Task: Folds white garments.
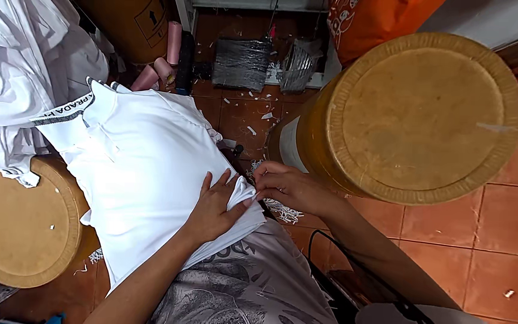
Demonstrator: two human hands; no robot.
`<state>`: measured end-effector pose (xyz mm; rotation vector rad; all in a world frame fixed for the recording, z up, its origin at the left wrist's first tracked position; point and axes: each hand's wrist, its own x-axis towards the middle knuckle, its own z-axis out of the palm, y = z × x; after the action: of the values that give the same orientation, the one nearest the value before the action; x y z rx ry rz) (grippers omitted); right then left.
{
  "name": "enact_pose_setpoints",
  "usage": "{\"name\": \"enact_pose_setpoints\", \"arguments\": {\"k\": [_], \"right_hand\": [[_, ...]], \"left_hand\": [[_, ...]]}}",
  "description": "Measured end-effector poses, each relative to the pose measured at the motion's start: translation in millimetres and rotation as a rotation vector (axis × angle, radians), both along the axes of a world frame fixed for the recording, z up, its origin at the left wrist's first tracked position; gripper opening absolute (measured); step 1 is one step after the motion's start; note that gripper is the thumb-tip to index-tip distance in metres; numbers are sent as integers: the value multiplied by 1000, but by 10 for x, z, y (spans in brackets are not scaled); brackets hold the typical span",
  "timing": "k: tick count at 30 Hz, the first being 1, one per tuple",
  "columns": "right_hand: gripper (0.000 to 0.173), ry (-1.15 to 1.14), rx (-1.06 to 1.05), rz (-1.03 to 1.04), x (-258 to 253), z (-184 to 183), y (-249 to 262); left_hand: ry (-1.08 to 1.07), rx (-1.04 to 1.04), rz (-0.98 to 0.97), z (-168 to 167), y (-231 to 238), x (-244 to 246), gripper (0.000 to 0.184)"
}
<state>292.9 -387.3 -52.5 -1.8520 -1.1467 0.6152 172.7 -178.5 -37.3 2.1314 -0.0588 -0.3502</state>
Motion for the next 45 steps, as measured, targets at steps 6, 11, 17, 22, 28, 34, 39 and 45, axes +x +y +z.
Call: {"name": "enact_pose_setpoints", "arguments": {"k": [6,11,17,22,28,34,39,45], "right_hand": [[35,83,108,-26,-115,-96,3],[17,-83,35,-50,-161,-236,-118],[26,15,162,-148,-259,-184,-44],[22,-24,10,50,-286,-232,-208],[23,-9,84,-118,-189,-114,-53],[26,-37,148,-97,-325,-311,-111],[17,-85,94,-40,-324,-351,-99],[22,-34,186,-178,-260,-185,98]], "left_hand": [[82,-70,68,51,27,32,42],[37,-35,33,-23,13,13,46],[9,53,8,-28,-22,9,43],[77,-114,90,-22,34,14,42],[-75,150,-114,-62,-13,-29,58],[68,-101,46,10,61,5,46],[79,-209,109,-16,71,-3,43],[-99,77,23,-113,-34,-26,44]]}}
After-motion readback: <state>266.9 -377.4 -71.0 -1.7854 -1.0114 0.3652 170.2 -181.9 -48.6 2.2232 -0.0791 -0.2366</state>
